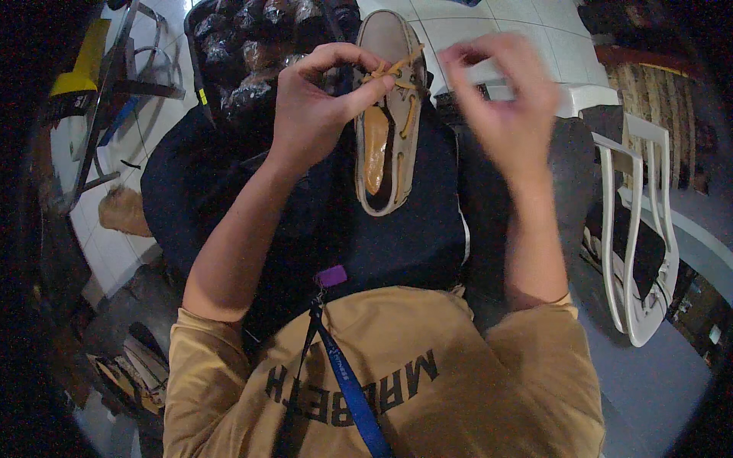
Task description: The recorder is shown lacing or tying the leather laces of a boat shoe.
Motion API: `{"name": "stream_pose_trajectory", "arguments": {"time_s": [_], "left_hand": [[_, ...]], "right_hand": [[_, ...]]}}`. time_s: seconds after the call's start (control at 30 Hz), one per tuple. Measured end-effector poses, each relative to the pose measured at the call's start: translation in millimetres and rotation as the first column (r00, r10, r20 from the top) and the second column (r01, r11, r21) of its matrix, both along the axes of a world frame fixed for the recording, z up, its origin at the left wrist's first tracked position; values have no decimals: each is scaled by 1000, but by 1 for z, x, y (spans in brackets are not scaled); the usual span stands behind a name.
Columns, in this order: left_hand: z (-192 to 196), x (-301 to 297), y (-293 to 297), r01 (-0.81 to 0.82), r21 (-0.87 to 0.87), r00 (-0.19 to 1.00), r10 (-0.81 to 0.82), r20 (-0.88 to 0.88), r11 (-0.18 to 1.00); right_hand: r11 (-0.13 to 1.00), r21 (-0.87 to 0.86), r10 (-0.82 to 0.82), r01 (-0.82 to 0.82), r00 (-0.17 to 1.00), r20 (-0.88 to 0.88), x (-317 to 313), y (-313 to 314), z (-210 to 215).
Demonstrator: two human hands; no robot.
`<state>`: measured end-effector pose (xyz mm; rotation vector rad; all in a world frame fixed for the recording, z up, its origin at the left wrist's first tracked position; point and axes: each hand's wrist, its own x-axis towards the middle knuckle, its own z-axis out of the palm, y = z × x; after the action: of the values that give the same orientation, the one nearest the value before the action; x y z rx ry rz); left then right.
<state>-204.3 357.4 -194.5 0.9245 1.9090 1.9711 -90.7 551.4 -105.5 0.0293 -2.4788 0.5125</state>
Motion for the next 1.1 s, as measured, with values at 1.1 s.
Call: {"name": "stream_pose_trajectory", "arguments": {"time_s": [1.1], "left_hand": [[0,-3,-2,106,83,910,-131,394,991]], "right_hand": [[920,-392,108,22,946,306,62,9,61]]}}
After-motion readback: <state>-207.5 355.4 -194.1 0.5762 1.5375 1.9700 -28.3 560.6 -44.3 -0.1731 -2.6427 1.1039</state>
